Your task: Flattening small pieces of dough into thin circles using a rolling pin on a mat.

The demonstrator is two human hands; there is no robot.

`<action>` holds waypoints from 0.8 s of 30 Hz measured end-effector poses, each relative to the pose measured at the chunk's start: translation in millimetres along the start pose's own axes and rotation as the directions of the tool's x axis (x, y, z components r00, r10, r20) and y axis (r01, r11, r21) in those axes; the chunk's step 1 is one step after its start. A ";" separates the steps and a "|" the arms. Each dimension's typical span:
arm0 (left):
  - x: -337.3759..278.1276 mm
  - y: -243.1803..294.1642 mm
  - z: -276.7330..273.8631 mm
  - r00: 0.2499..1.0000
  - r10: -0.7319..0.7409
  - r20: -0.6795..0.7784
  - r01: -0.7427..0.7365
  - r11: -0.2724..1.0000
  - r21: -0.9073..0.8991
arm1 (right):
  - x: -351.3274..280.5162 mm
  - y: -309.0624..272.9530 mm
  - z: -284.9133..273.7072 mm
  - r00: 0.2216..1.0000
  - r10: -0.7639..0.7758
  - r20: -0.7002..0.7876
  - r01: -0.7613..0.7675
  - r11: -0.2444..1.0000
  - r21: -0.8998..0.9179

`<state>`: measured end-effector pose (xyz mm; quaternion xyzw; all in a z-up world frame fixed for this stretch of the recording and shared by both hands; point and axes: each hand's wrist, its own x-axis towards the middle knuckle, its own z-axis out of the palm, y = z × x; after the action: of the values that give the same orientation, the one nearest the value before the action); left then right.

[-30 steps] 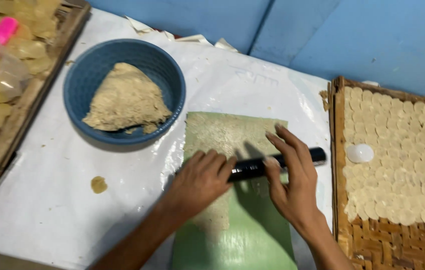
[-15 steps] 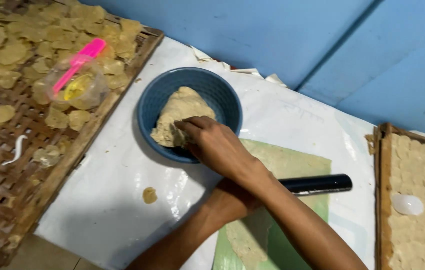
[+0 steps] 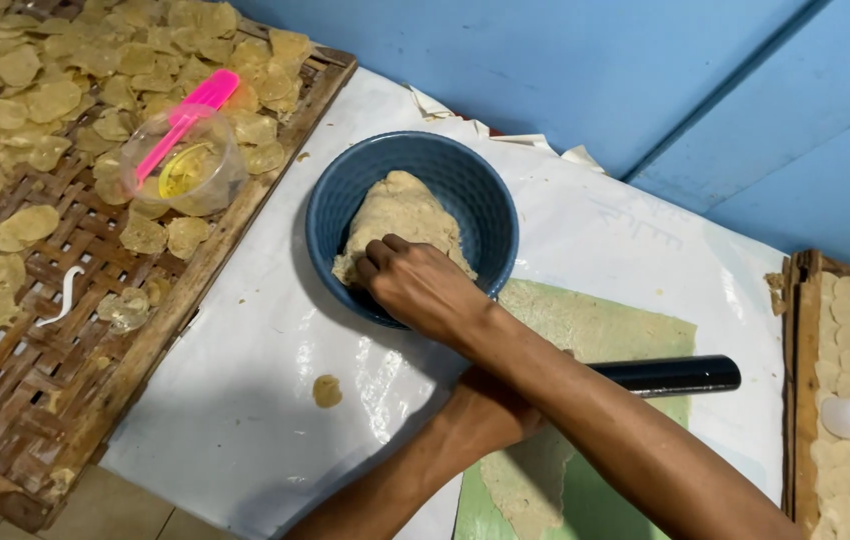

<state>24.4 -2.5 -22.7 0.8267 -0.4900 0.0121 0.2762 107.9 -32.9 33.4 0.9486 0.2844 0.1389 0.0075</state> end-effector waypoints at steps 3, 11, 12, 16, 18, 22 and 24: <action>-2.9 -1.6 -6.4 1.000 -0.001 0.013 0.001 1.000 -0.029 | 1.3 5.1 1.3 0.997 0.064 -0.033 -0.061 0.995 0.083; -13.0 1.7 -6.0 0.972 0.217 0.086 -0.207 0.972 -0.115 | -17.9 31.0 9.2 0.828 0.542 0.144 -0.502 0.602 0.622; -10.5 -0.2 -8.0 0.958 0.284 0.032 -0.283 0.958 -0.041 | -19.4 35.8 14.4 0.787 0.603 0.130 -0.508 0.515 0.690; -18.5 -25.0 31.9 0.939 0.303 0.164 -0.299 0.953 -0.049 | -52.0 63.3 -29.4 0.669 0.742 0.047 -0.468 0.371 0.802; -20.5 -33.9 47.5 0.937 0.349 -0.030 -0.346 0.935 0.073 | -77.9 66.0 -75.7 0.689 0.702 -0.181 -0.181 0.408 0.895; -0.5 -4.9 -14.7 0.977 0.182 0.109 -0.178 0.983 -0.049 | -152.7 48.5 -149.5 0.707 0.701 -0.092 -0.368 0.476 0.799; 2.0 -7.9 -15.8 0.990 0.140 0.034 -0.138 0.989 -0.053 | -189.3 34.3 -163.4 0.497 0.868 0.002 -0.619 0.354 0.701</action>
<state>35.8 6.2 -12.3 0.7834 -0.5516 0.0035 0.2862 -68.9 -174.8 144.6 0.8676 -0.1656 0.2008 -0.4236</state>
